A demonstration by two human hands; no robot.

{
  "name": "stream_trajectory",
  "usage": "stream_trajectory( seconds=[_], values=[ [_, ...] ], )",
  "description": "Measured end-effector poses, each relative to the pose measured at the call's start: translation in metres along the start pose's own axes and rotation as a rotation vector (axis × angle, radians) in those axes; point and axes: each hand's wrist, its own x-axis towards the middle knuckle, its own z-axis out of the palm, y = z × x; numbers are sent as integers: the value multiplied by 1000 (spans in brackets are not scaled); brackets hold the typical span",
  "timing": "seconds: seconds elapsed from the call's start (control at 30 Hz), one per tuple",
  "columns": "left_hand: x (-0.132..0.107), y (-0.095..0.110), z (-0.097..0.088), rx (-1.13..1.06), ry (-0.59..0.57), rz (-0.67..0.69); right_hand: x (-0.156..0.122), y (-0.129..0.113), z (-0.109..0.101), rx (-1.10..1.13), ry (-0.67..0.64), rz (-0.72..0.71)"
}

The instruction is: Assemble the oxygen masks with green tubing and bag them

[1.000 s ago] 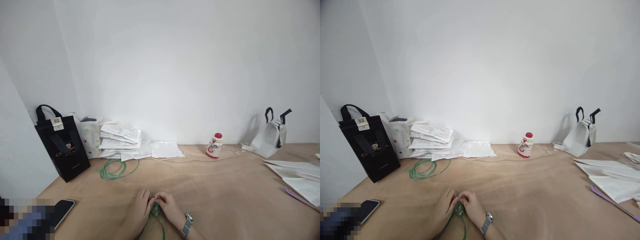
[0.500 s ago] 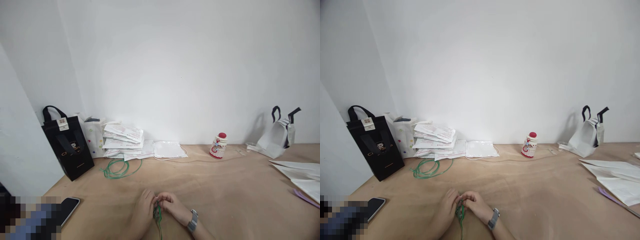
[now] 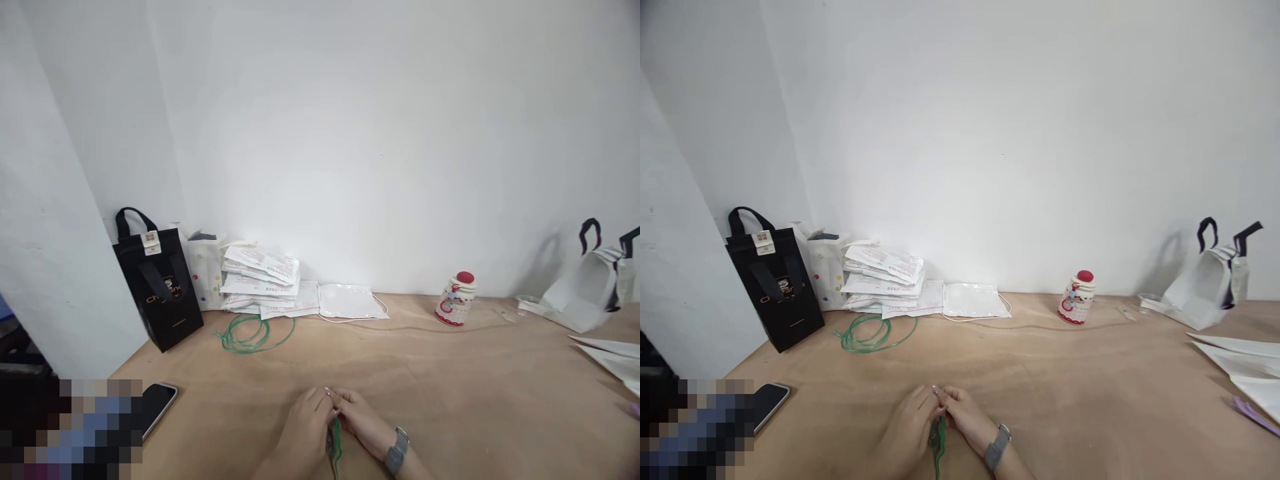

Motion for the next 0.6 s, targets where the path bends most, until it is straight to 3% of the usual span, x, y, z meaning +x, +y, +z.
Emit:
stream_trajectory(
  seconds=[0.13, 0.27, 0.37, 0.6],
  values=[
    [0, 3, 4, 189, 22, 93, -1, 0, -3, -67, 11, -39],
    [2, 2, 4, 124, 48, 93, 0, -1, -5, -169, 77, -114],
    [3, 0, -2, 58, 83, 64, 1, -4, -9, -228, 154, -177],
    [6, -15, -18, 185, 157, -82, 1, -13, -24, -263, 296, -229]
  ],
)
